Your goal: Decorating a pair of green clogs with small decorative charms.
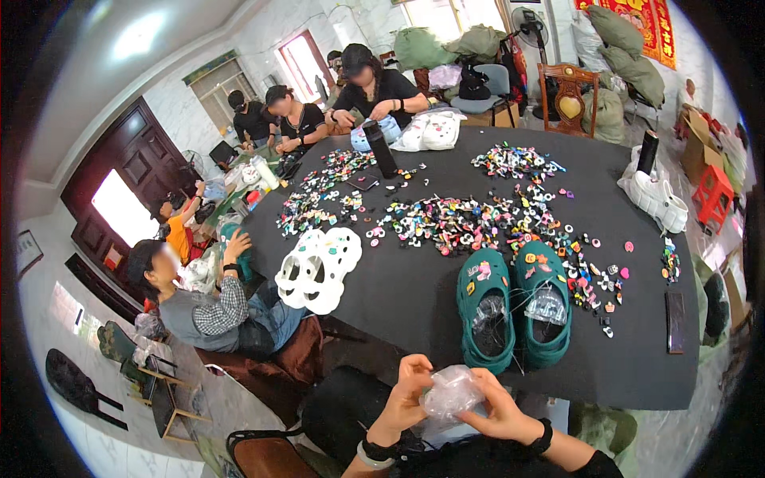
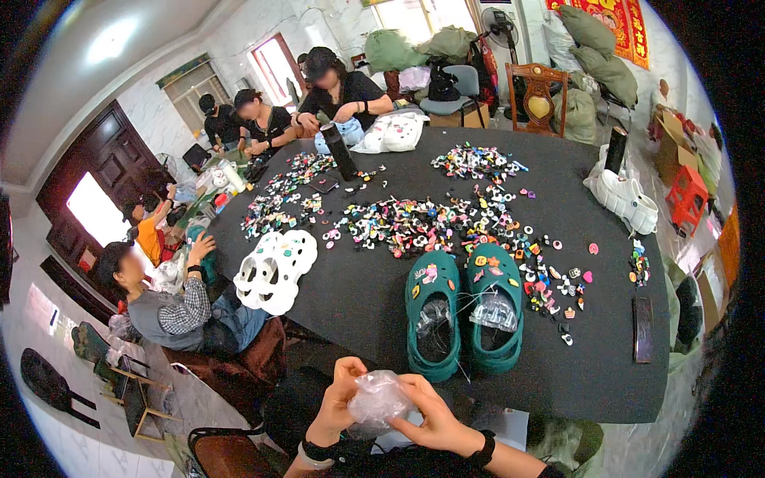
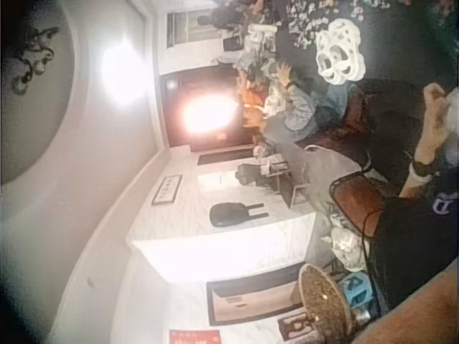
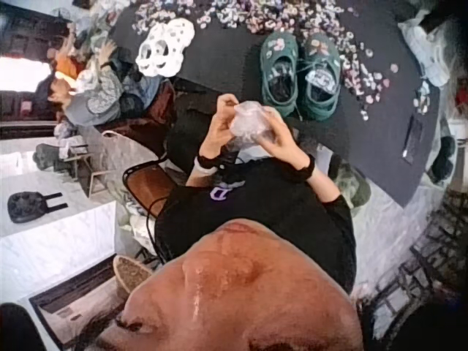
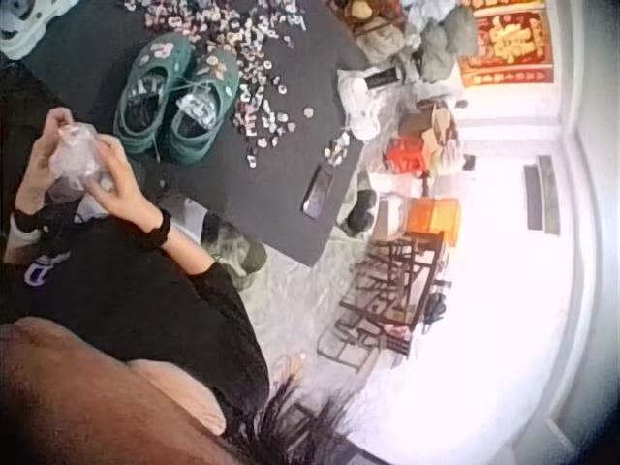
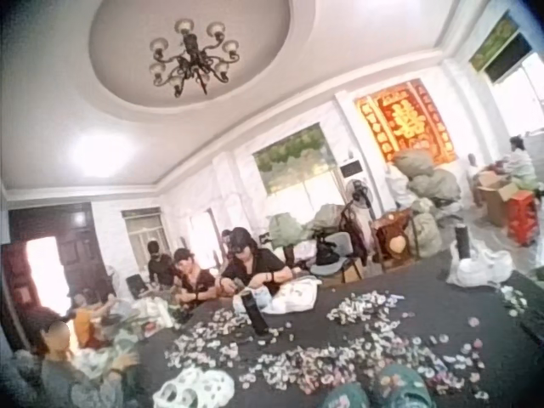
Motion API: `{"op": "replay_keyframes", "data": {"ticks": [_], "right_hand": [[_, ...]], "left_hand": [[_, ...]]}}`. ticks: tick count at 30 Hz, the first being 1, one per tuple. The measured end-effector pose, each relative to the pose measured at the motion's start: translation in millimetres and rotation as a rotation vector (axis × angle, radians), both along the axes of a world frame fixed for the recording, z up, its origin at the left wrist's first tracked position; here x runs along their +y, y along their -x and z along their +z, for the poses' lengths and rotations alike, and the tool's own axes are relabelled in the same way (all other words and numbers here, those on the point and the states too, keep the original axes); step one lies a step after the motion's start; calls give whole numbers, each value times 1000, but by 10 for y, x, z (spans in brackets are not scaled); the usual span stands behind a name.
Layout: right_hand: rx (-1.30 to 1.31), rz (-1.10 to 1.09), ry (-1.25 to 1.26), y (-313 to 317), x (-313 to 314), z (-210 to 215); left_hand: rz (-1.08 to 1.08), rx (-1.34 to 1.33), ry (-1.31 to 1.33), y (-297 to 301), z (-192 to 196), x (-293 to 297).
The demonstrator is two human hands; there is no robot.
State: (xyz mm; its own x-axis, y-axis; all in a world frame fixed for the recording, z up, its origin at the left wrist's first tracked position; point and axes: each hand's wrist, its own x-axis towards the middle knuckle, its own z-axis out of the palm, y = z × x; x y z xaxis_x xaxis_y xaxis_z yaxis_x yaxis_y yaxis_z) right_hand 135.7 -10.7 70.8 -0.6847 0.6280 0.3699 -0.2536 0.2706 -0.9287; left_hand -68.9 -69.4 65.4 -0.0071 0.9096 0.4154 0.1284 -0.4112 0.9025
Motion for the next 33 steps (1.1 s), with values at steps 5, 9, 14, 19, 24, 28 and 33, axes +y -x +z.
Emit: {"op": "replay_keyframes", "data": {"ticks": [5, 9, 14, 19, 24, 28, 33], "right_hand": [[57, -79, -8, -38, 119, 66], [20, -130, 74, -323, 279, 63], [-70, -290, 287, -908, 219, -165], [-95, -403, 450, -1108, 20, -214], [-72, -472, 485, -1126, -97, -286], [-81, -476, 456, -1157, -135, -298], [-138, -479, 411, -1187, -159, -275]], "left_hand": [[57, -385, 496, 84, 126, 85], [482, -253, 70, 930, 175, 335], [1056, 276, -94, 2689, 251, 799], [1102, 799, -113, 3376, 467, 1240], [975, 1161, 388, 3480, 124, 1815], [953, 1217, 387, 3426, 17, 2073], [1234, 888, 221, 3437, -347, 2042]]}}
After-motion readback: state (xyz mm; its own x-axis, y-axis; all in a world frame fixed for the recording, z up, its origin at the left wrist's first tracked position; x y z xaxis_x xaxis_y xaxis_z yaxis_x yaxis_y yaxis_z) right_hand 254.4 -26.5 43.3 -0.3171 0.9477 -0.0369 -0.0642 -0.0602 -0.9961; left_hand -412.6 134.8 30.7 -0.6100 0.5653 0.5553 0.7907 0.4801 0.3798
